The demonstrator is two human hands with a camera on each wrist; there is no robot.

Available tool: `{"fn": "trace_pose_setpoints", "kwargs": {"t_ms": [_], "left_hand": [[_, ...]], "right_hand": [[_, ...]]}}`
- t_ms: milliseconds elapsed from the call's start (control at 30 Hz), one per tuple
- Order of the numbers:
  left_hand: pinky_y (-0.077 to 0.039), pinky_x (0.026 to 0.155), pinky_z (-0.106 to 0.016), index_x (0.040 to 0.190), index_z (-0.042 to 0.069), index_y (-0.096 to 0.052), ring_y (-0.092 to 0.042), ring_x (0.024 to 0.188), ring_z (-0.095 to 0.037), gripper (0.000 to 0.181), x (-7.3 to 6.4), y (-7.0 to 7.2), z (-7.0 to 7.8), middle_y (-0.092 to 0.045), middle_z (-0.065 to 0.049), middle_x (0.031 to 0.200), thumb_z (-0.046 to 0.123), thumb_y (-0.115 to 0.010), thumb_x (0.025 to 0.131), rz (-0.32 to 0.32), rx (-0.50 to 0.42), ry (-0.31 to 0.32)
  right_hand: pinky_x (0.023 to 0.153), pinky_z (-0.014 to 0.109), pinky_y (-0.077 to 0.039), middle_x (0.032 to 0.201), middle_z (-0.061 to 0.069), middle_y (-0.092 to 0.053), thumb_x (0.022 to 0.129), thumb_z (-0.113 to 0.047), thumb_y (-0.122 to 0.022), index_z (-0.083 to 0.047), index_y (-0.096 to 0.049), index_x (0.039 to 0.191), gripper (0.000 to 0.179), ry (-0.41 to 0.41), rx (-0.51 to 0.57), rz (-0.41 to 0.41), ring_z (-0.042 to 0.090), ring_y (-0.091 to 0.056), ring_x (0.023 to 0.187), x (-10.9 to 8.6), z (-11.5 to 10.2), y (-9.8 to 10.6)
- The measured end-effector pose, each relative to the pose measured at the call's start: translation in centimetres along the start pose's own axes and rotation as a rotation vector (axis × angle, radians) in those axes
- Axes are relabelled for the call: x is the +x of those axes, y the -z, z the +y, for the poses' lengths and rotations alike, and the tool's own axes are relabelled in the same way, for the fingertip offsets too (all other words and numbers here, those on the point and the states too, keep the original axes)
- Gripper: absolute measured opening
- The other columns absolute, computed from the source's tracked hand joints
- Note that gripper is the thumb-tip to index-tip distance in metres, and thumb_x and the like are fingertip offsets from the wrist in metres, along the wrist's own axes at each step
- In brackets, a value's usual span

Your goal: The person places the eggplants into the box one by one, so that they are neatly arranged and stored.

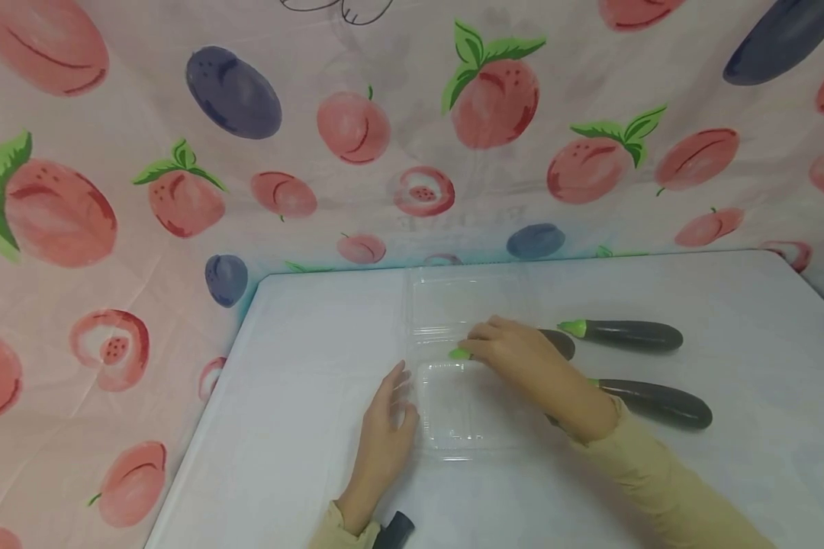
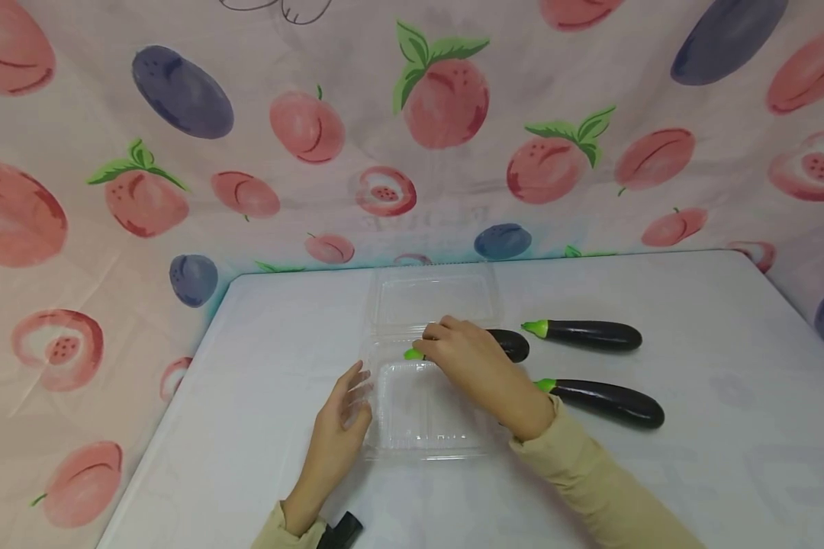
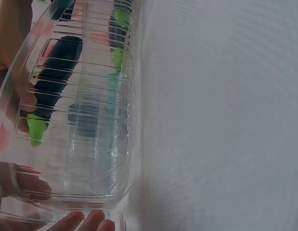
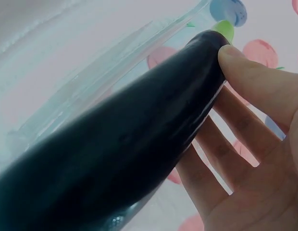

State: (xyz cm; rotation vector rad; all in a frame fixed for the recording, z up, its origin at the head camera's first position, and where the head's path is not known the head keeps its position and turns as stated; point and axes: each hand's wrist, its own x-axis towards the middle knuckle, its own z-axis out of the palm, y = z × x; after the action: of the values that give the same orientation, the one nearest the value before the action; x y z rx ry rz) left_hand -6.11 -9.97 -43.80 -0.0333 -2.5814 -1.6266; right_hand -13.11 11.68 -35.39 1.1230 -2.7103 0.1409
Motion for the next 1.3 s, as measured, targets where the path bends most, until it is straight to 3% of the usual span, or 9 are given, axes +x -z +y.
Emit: {"fn": "trace_pose_setpoints", "kwargs": {"t_ms": [600, 1300], "left_hand": [[-0.050, 0.105, -0.042, 0.151, 0.012, -0.039, -0.055, 0.129, -0.029, 0.059, 0.1, 0.0, -0.3, -0.054, -0.008, 0.143, 0.002, -0.052, 0.094, 0.000, 0.008, -0.025], [-0.049, 0.106, -0.041, 0.151, 0.013, -0.040, -0.055, 0.129, -0.028, 0.060, 0.1, 0.0, -0.2, -0.055, -0.007, 0.144, 0.001, -0.052, 0.094, 0.005, 0.010, -0.022]], "right_hand": [[0.092, 0.034, -0.058, 0.106, 0.001, -0.072, 0.079, -0.004, -0.080, -0.015, -0.075, 0.110, 0.034, 0.026, 0.028, 0.020, 0.019, -0.065, 0.102, 1.3, -1.5, -1.0], [0.080, 0.027, -0.060, 0.096, -0.002, -0.072, 0.078, -0.005, -0.080, -0.016, -0.078, 0.104, 0.029, 0.022, 0.047, 0.000, 0.015, -0.064, 0.088, 2.2, -2.2, -3.2]]}}
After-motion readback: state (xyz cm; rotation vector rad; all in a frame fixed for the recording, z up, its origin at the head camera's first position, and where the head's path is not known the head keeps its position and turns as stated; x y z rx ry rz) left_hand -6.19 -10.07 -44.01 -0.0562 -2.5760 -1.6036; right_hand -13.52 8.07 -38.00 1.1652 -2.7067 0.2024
